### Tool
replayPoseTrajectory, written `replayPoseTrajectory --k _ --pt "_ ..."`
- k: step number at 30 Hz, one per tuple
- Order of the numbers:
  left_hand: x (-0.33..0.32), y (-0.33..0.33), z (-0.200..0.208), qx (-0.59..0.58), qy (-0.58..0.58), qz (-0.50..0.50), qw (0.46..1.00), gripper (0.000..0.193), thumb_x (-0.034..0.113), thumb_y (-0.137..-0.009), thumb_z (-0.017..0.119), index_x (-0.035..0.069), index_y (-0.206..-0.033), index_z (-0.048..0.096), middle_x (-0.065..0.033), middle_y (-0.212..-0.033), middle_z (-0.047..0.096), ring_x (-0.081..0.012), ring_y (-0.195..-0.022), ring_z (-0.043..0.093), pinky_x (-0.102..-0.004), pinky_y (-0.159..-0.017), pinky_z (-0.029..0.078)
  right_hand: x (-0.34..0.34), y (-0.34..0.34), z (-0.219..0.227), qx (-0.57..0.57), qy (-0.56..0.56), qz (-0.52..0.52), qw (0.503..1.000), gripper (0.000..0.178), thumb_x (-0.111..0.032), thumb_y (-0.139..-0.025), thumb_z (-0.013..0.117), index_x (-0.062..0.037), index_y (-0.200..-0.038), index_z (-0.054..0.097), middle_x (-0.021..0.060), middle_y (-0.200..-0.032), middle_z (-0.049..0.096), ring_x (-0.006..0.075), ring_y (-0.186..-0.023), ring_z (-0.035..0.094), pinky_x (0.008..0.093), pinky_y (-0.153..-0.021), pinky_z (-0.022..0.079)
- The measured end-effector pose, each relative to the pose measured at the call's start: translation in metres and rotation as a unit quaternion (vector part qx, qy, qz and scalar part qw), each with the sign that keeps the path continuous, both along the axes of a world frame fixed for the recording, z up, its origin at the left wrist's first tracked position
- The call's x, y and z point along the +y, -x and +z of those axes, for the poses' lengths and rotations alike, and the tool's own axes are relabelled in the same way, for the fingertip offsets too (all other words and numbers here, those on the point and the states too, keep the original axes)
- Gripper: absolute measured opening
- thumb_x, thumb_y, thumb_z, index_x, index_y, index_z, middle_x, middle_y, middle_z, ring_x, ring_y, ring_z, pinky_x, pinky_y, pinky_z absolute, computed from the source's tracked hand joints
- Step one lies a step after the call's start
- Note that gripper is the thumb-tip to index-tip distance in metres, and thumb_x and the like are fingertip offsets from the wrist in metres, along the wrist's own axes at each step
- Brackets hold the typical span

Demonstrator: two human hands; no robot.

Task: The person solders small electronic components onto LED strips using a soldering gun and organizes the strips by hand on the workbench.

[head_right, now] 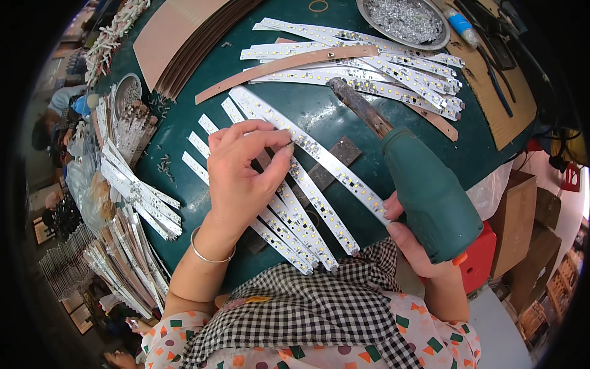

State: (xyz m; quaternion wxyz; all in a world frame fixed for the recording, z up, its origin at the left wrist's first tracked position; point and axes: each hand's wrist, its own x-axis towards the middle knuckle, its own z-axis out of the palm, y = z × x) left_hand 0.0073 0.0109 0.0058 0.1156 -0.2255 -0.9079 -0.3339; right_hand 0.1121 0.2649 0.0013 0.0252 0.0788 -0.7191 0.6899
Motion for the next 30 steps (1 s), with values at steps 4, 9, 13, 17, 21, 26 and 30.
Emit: replayPoseTrajectory --k 4,9,13,17,21,26,30 --pt "0.002 0.004 -0.001 -0.012 -0.004 -0.011 1.000 0.015 0.008 -0.070 0.076 0.011 -0.083 0.072 -0.0013 -0.084 0.068 -0.0160 -0.086 0.060 -0.0336 -0.083 0.037 -0.004 -0.005 0.000 -0.048 0.058 -0.007 0.997 0.039 0.008 -0.079 0.059 0.0036 -0.118 0.053 0.0117 -0.095 0.059 0.0230 -0.091 0.060 0.0387 -0.085 0.051" --pt "-0.002 0.007 -0.015 -0.030 -0.028 0.029 0.999 0.010 0.008 -0.066 0.074 0.012 -0.074 0.069 0.0022 -0.079 0.064 -0.0195 -0.088 0.056 -0.0380 -0.084 0.032 -0.001 -0.009 -0.001 -0.045 0.031 -0.002 0.998 0.065 -0.003 -0.079 0.064 0.0054 -0.138 0.037 0.0113 -0.090 0.058 0.0222 -0.088 0.056 0.0384 -0.086 0.051" --pt "-0.001 0.006 -0.016 -0.037 -0.028 0.042 0.998 0.009 0.009 -0.065 0.074 0.012 -0.071 0.068 0.0027 -0.078 0.062 -0.0191 -0.088 0.055 -0.0387 -0.085 0.031 -0.001 -0.015 0.010 -0.106 0.028 -0.023 0.994 0.066 -0.002 -0.078 0.065 0.0058 -0.138 0.038 0.0115 -0.085 0.059 0.0173 -0.075 0.057 0.0299 -0.071 0.051" --pt "0.002 0.005 -0.012 -0.031 -0.021 0.034 0.999 0.012 0.006 -0.064 0.075 0.010 -0.074 0.071 0.0018 -0.075 0.061 -0.0152 -0.072 0.050 -0.0319 -0.070 0.037 0.003 -0.015 0.010 -0.096 0.016 -0.056 0.994 0.068 -0.002 -0.076 0.068 0.0060 -0.137 0.039 0.0123 -0.083 0.060 0.0140 -0.065 0.056 0.0248 -0.060 0.050" --pt "0.003 0.004 -0.013 -0.041 -0.025 0.045 0.998 0.008 0.008 -0.064 0.072 0.012 -0.069 0.068 0.0036 -0.074 0.061 -0.0181 -0.087 0.054 -0.0413 -0.086 0.029 0.007 -0.015 0.010 -0.089 0.021 -0.054 0.994 0.069 -0.003 -0.075 0.069 0.0061 -0.137 0.040 0.0134 -0.083 0.060 0.0144 -0.063 0.056 0.0243 -0.058 0.049" --pt "0.005 0.004 -0.007 -0.047 0.001 0.046 0.998 0.006 0.008 -0.064 0.072 0.011 -0.066 0.067 0.0031 -0.072 0.062 -0.0186 -0.085 0.054 -0.0413 -0.086 0.028 0.016 -0.015 0.011 -0.093 0.054 -0.010 0.994 0.065 -0.002 -0.074 0.071 0.0098 -0.131 0.043 0.0174 -0.092 0.060 0.0163 -0.066 0.059 0.0235 -0.051 0.050" --pt "0.006 0.005 0.000 -0.092 0.038 0.052 0.994 0.006 0.010 -0.064 0.073 0.009 -0.069 0.070 0.0027 -0.071 0.062 -0.0171 -0.084 0.055 -0.0365 -0.087 0.030 0.013 -0.016 0.021 -0.171 0.106 -0.018 0.979 0.060 -0.001 -0.074 0.071 0.0120 -0.126 0.046 0.0203 -0.106 0.058 0.0190 -0.069 0.061 0.0245 -0.047 0.052"
